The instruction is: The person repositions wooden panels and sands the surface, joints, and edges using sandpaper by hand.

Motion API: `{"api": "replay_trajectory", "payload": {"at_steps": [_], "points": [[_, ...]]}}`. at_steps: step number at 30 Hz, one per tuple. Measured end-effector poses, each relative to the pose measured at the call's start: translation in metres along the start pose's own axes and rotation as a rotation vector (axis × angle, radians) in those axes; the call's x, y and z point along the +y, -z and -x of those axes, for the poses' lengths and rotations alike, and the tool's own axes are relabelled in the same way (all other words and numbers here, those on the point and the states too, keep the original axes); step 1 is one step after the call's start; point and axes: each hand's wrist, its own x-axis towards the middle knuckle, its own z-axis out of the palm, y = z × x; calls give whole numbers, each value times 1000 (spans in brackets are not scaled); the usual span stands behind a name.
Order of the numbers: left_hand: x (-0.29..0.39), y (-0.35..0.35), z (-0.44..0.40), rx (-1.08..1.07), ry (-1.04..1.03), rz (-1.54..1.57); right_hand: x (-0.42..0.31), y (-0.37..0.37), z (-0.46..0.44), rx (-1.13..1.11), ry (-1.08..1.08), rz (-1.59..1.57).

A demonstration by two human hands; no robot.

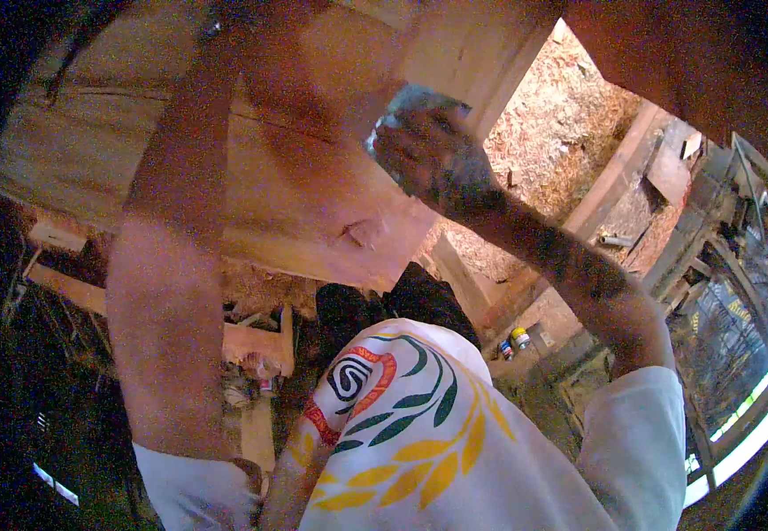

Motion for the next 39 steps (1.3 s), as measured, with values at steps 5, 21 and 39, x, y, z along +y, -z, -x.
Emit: {"api": "replay_trajectory", "payload": {"at_steps": [5, 21, 39], "points": [[-5, -5, -8, -10, 26, -22, 8, 22, -17, -81, -182, -101], [2, 1, -12, -14, -26, -1, -87, 8, -56, 172, -645, -204], [-17, 1, -14, -140, -264, 295, -174, -65, -101, 436, -1026, -58]]}}
